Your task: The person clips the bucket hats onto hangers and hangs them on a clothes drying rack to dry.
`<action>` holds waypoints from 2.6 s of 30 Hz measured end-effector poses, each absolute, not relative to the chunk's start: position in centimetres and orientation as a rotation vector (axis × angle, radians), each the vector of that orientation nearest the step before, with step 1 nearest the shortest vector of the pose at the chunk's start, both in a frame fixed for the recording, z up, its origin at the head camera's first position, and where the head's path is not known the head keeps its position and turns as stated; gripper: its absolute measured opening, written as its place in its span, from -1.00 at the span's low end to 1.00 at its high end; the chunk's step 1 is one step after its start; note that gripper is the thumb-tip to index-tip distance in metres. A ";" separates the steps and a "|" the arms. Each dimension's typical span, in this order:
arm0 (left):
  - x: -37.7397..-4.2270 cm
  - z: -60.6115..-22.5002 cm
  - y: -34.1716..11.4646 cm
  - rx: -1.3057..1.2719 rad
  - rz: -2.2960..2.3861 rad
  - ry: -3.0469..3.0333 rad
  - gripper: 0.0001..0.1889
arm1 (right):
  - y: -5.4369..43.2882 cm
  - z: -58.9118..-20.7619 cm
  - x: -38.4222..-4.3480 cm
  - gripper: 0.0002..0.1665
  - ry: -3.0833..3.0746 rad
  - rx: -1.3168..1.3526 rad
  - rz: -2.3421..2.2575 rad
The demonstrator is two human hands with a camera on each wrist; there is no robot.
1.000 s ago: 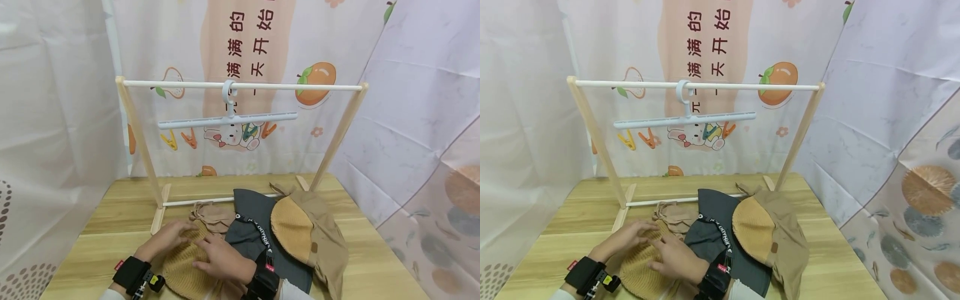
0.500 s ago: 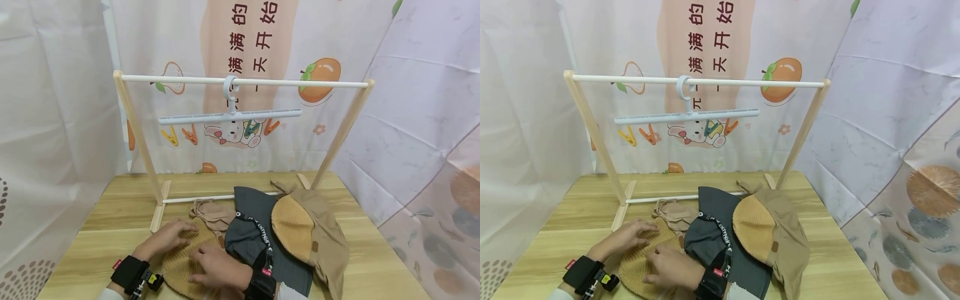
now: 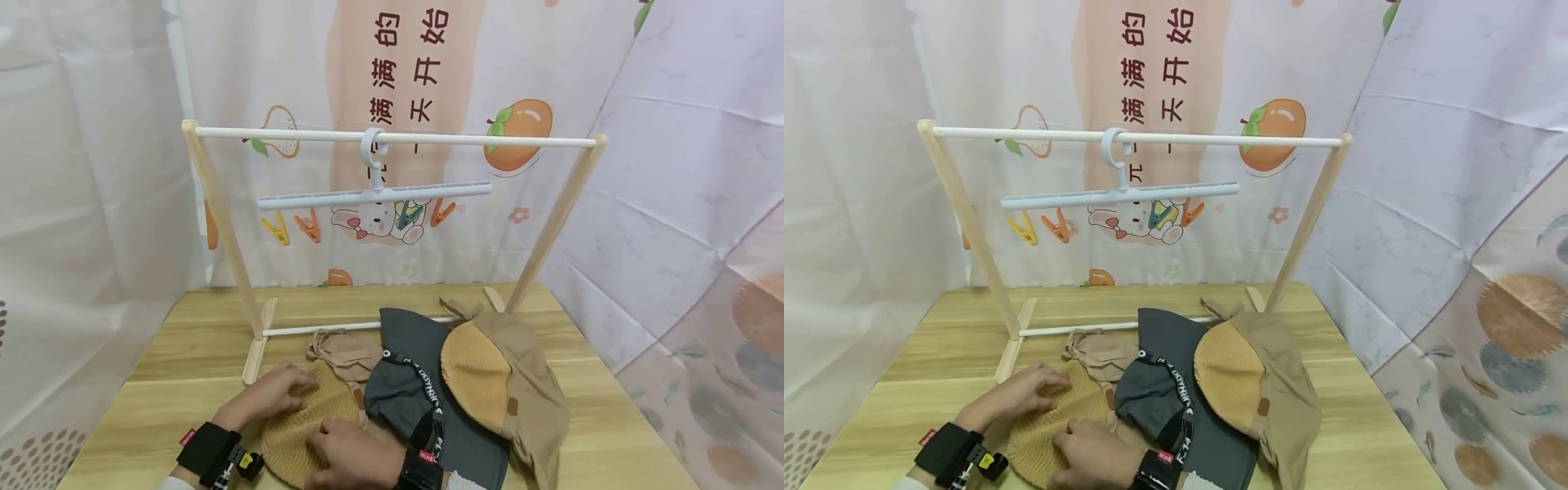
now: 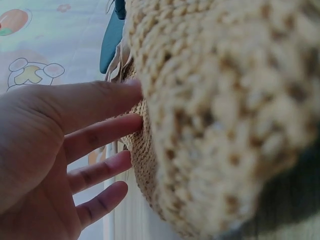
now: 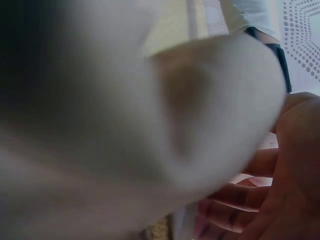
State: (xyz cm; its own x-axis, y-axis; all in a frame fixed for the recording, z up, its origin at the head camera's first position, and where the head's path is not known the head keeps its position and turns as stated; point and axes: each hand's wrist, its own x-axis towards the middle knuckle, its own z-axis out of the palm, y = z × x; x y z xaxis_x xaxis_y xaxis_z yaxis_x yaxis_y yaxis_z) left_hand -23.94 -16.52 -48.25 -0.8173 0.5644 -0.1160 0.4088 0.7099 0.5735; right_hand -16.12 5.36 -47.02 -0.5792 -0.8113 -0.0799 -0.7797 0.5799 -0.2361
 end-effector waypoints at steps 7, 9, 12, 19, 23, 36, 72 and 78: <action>-24.0 -48.0 -16.5 0.775 0.726 2.645 -0.36 | 5.3 -47.6 -15.9 -0.41 2.681 -1.467 -0.160; -23.9 -48.0 -16.5 0.792 0.696 2.649 -0.34 | 5.3 -47.8 -15.9 -0.40 2.679 -1.488 -0.134; -23.7 -48.0 -16.4 0.838 0.650 2.653 -0.34 | 5.2 -48.1 -15.8 -0.43 2.684 -1.527 -0.111; -23.1 -48.2 -15.7 0.816 0.589 2.678 -0.39 | 4.7 -48.8 -15.9 -0.60 2.609 -1.552 -0.124; -23.1 -48.4 -15.6 0.797 0.589 2.684 -0.41 | 4.6 -49.0 -16.1 -0.59 2.566 -1.537 -0.151; -23.1 -48.1 -15.4 0.823 0.572 2.712 -0.44 | 4.3 -49.1 -16.3 -0.68 2.595 -1.588 -0.104; -23.0 -47.8 -15.3 1.024 0.471 2.736 -0.46 | 4.1 -48.5 -15.5 -0.77 2.789 -1.539 -0.257; -22.8 -47.4 -15.8 0.948 0.579 2.685 -0.48 | 4.2 -47.9 -15.6 -0.72 2.802 -1.491 -0.353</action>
